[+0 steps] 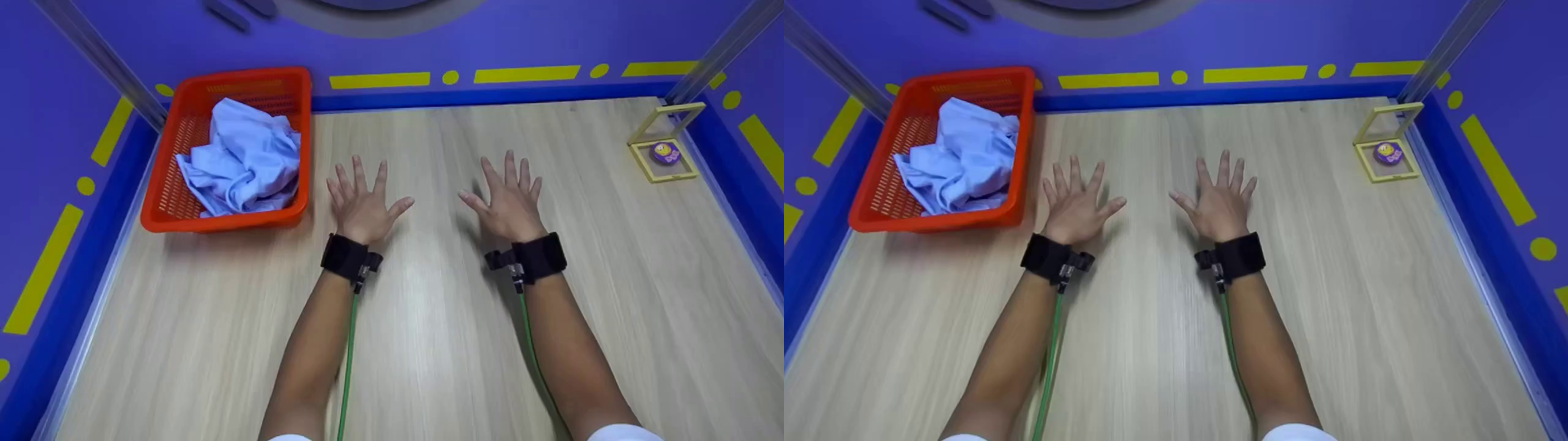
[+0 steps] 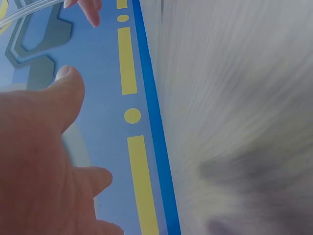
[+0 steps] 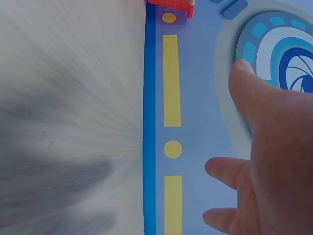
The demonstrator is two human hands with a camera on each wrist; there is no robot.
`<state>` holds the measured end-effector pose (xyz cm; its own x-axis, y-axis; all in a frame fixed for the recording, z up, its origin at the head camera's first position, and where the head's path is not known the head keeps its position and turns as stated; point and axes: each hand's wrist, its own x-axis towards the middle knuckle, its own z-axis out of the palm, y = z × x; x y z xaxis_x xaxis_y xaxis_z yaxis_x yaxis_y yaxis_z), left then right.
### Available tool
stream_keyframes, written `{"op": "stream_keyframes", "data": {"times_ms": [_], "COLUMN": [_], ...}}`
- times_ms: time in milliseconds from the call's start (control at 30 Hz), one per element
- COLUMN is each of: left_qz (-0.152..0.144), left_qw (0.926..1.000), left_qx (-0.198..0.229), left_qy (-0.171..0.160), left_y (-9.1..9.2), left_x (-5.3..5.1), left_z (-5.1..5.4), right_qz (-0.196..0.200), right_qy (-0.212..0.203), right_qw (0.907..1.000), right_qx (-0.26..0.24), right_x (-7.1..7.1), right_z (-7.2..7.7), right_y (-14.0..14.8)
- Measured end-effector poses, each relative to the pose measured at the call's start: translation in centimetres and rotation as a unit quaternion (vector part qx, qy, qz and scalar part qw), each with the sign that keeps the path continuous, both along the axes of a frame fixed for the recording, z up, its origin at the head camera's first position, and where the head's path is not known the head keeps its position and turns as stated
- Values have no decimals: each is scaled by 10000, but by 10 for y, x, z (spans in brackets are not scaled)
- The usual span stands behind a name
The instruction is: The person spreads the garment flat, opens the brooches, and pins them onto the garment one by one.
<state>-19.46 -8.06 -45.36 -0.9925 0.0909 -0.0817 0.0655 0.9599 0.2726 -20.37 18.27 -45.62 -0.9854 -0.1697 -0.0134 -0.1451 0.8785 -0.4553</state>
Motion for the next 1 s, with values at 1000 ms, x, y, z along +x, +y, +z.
{"op": "stream_keyframes", "data": {"times_ms": [1000], "left_qz": [834], "left_qw": [9543], "left_qx": [1469], "left_qy": [2465], "left_y": [-131], "left_x": [38], "left_z": [52], "right_qz": [110], "right_qy": [-204], "right_qw": [9994], "right_qx": [-264], "right_x": [-1], "right_z": [-1], "right_y": [2]}}
